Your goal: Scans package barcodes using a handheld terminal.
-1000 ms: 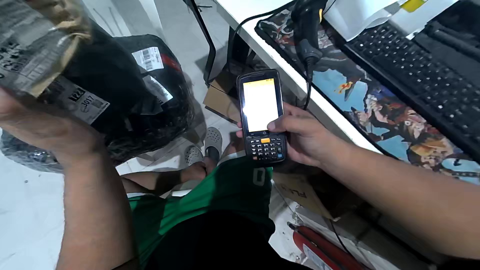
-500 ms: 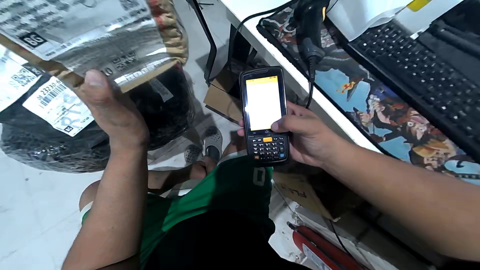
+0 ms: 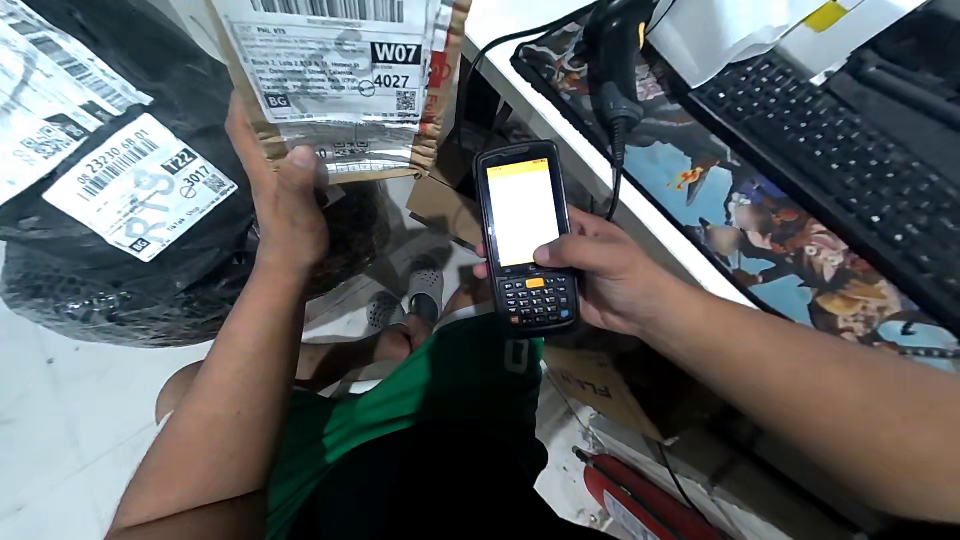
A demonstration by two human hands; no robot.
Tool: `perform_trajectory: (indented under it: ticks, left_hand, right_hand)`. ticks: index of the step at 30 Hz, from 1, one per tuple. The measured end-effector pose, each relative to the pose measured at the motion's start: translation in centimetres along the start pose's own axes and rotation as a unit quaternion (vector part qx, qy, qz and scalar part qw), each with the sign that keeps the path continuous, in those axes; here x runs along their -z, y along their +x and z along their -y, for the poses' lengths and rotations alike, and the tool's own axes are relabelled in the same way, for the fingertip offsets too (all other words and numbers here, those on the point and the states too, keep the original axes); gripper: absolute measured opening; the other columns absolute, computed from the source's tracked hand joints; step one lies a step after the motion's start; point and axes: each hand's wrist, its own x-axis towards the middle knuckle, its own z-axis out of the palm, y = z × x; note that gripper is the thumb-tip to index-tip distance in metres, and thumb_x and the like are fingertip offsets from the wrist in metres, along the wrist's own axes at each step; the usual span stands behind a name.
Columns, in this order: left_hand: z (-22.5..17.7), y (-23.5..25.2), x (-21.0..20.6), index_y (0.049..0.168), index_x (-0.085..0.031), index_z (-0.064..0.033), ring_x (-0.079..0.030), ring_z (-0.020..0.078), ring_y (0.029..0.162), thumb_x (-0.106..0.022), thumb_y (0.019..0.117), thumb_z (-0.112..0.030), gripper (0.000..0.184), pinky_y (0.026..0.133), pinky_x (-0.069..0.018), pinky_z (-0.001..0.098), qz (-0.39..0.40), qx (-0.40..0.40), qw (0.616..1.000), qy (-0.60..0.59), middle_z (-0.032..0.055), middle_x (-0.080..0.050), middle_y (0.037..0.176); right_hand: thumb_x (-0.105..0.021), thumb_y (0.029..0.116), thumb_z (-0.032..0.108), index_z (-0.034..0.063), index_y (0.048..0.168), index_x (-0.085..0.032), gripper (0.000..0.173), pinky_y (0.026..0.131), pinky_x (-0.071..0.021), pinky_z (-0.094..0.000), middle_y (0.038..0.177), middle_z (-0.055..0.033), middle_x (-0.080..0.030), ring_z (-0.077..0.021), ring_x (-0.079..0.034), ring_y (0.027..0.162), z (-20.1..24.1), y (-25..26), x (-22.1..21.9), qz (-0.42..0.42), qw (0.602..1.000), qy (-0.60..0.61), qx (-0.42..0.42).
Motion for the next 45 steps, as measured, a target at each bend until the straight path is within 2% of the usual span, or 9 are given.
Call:
perform_trajectory:
  ticks: [6, 12, 16, 22, 26, 35, 37, 39, 45]
  left_hand:
    - [1.4, -0.6, 0.2, 0.151, -0.013, 0.0058, -0.054, 0.0148, 0.13, -0.056, 0.093, -0.069, 0.104, 0.113, -0.046, 0.0371, -0.022, 0.0, 1.0, -0.019, 0.0112, -0.051, 0.141]
    - [2.1, -1.6, -0.1, 0.152, -0.01, 0.01, -0.05, 0.0164, 0.134, -0.055, 0.0942, -0.068, 0.107, 0.115, -0.0436, 0.0366, -0.008, -0.011, 0.999, 0.035, 0.0177, -0.045, 0.146]
    - [2.0, -1.8, -0.3, 0.152, -0.011, 0.0104, -0.051, 0.0148, 0.133, -0.053, 0.0964, -0.065, 0.103, 0.114, -0.0445, 0.0349, -0.002, -0.015, 0.999, 0.043, 0.0173, -0.046, 0.145]
    - [1.2, -1.6, -1.1, 0.153, -0.005, 0.0112, -0.048, 0.0163, 0.137, -0.05, 0.096, -0.069, 0.108, 0.116, -0.042, 0.0347, -0.041, 0.011, 0.999, 0.019, 0.0195, -0.042, 0.15]
    - [0.7, -2.2, -2.4, 0.151, -0.012, 0.0072, -0.054, 0.0146, 0.129, -0.051, 0.0965, -0.067, 0.101, 0.112, -0.0471, 0.0359, -0.066, 0.044, 0.996, -0.042, 0.0134, -0.049, 0.141]
    - [0.8, -3.6, -3.9, 0.151, -0.016, 0.0031, -0.058, 0.0154, 0.126, -0.055, 0.0952, -0.066, 0.097, 0.111, -0.0479, 0.0384, -0.051, 0.063, 0.99, -0.113, 0.0092, -0.055, 0.136]
    - [1.2, -3.7, -3.6, 0.153, -0.014, 0.004, -0.057, 0.0156, 0.127, -0.054, 0.0946, -0.068, 0.101, 0.112, -0.048, 0.0375, -0.052, 0.081, 0.991, -0.093, 0.0113, -0.053, 0.139]
    - [1.7, -3.8, -3.2, 0.154, -0.011, 0.0049, -0.056, 0.0163, 0.129, -0.053, 0.0949, -0.069, 0.103, 0.111, -0.0479, 0.0368, -0.051, 0.095, 0.992, -0.071, 0.0139, -0.051, 0.142]
    - [1.9, -4.0, -2.7, 0.156, -0.01, 0.0018, -0.053, 0.0176, 0.132, -0.051, 0.0969, -0.067, 0.099, 0.113, -0.0467, 0.0384, -0.038, 0.108, 0.992, -0.061, 0.014, -0.048, 0.146]
  right_hand:
    - [-0.052, 0.0919, 0.009, 0.0151, 0.142, -0.043, 0.052, 0.08, -0.0633, -0.0443, 0.126, -0.0211, -0.066, -0.0327, -0.071, 0.105, 0.1, 0.0, -0.1, -0.004, 1.0, -0.006, -0.005]
    - [-0.052, 0.0912, 0.006, 0.0152, 0.144, -0.042, 0.055, 0.083, -0.063, -0.0463, 0.128, -0.021, -0.065, -0.0335, -0.07, 0.109, -0.1, 0.1, 0.1, 0.007, 1.0, 0.009, -0.003]
    - [-0.051, 0.0902, 0.005, 0.0141, 0.144, -0.042, 0.055, 0.083, -0.063, -0.0478, 0.129, -0.0218, -0.064, -0.0351, -0.07, 0.11, 0.0, 0.1, 0.2, 0.005, 1.0, 0.016, -0.004]
    - [-0.049, 0.0871, 0.006, 0.0166, 0.15, -0.034, 0.065, 0.088, -0.0604, -0.0505, 0.137, -0.023, -0.058, -0.0376, -0.065, 0.118, -0.1, 0.1, 0.5, 0.049, 0.998, 0.034, -0.015]
    - [-0.049, 0.0858, 0.008, 0.0189, 0.151, -0.032, 0.068, 0.089, -0.0599, -0.0491, 0.138, -0.0209, -0.058, -0.0353, -0.065, 0.119, 0.0, -0.1, 0.4, 0.048, 0.998, 0.03, -0.019]
    - [-0.044, 0.0888, 0.0, 0.0161, 0.15, -0.036, 0.064, 0.089, -0.0607, -0.0465, 0.138, -0.0215, -0.059, -0.0341, -0.066, 0.117, 0.0, -0.2, 0.2, 0.02, 0.999, 0.026, -0.019]
    - [-0.044, 0.0878, 0.004, 0.0181, 0.15, -0.037, 0.064, 0.085, -0.0613, -0.0453, 0.137, -0.0205, -0.059, -0.033, -0.067, 0.115, -0.1, -0.2, 0.1, 0.018, 0.999, 0.024, -0.017]
    - [-0.046, 0.0881, 0.006, 0.017, 0.148, -0.037, 0.062, 0.087, -0.061, -0.0475, 0.136, -0.0204, -0.059, -0.0338, -0.066, 0.116, -0.2, 0.0, 0.4, 0.025, 0.999, 0.031, -0.011]
    - [-0.045, 0.0915, 0.012, 0.0114, 0.14, -0.048, 0.048, 0.089, -0.0605, -0.0489, 0.13, -0.0206, -0.064, -0.0337, -0.068, 0.113, -0.3, 0.1, 0.4, -0.024, 1.0, 0.016, -0.005]
